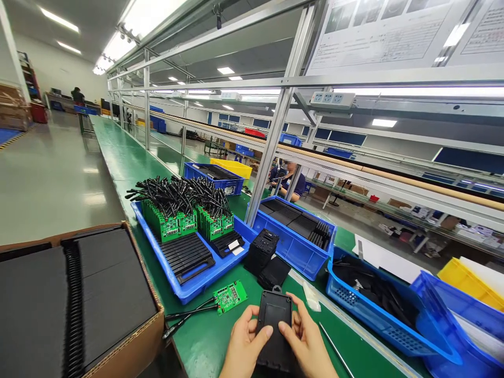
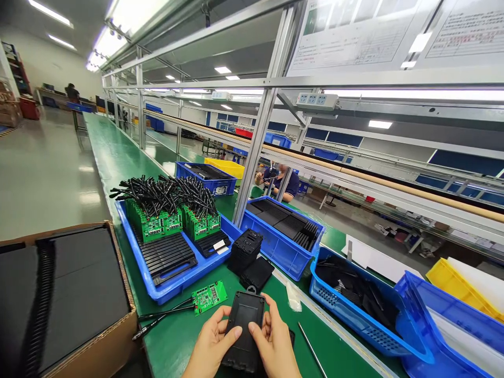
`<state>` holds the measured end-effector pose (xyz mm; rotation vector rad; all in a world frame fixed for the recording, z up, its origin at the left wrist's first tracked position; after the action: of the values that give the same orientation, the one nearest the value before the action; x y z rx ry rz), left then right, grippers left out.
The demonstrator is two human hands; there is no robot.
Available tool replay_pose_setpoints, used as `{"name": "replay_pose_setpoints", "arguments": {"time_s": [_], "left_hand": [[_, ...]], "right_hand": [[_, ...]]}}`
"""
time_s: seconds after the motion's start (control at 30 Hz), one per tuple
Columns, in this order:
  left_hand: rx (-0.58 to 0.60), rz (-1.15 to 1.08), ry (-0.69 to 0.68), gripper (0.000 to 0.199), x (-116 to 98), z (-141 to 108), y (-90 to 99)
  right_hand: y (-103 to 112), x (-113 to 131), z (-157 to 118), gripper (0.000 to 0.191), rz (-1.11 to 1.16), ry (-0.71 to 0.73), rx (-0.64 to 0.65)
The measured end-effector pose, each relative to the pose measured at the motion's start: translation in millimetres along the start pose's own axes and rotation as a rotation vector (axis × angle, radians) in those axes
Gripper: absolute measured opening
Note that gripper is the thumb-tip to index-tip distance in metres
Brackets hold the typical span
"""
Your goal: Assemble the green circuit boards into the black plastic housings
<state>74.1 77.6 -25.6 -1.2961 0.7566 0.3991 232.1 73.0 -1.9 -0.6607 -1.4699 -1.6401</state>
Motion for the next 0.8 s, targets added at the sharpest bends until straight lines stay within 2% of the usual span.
{"name": "replay_pose_setpoints", "arguments": {"time_s": [0.03,0.1,0.23,0.3,0.33,0.4,0.47,0.57,0.63,0.7,0.8], "left_hand": [[0.008,0.04,0.004,0.049,1,0,1.5],[-0.015,0.229,0.001,0.057,1,0,6.0],[-0.095,0.897,-0.069,0.06,-4,-1,17.7],[-0.087,1.127,-0.056,0.059,-3,0,23.7],[-0.083,1.188,-0.028,0.059,-1,1,27.0],[-0.065,1.247,0.019,0.055,6,4,33.6],[-0.049,1.28,0.007,0.05,14,7,40.1],[-0.06,1.287,-0.058,0.043,22,11,48.8],[-0.067,1.257,-0.082,0.038,23,14,53.6],[-0.059,1.204,-0.104,0.036,24,17,57.2],[-0.052,1.08,-0.157,0.037,27,20,59.3]], "right_hand": [[0,-3,4,0.065,0.069,-0.027,0.007],[5,-11,18,0.069,0.106,-0.09,-0.076],[24,-27,66,0.087,0.057,-0.24,-0.286],[29,-34,92,0.083,0.05,-0.293,-0.324],[29,-37,104,0.074,0.043,-0.322,-0.339],[24,-43,121,0.049,0.024,-0.379,-0.351],[15,-47,132,0.029,-0.006,-0.423,-0.343],[4,-51,136,0.021,-0.07,-0.459,-0.311],[9,-50,136,0.021,-0.133,-0.456,-0.31],[30,-47,136,0.025,-0.222,-0.427,-0.346],[91,-43,136,0.028,-0.405,-0.386,-0.442]]}}
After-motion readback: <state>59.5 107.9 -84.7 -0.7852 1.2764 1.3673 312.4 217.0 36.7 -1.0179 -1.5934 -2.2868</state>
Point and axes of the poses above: each hand's wrist, its own z-axis towards the middle knuckle, its own y-axis out of the back of the hand, x = y × z, the point moved 1 cm from there along z, towards the middle knuckle, and after that the axes turned 14 degrees about -z, right-handed, at the moved point
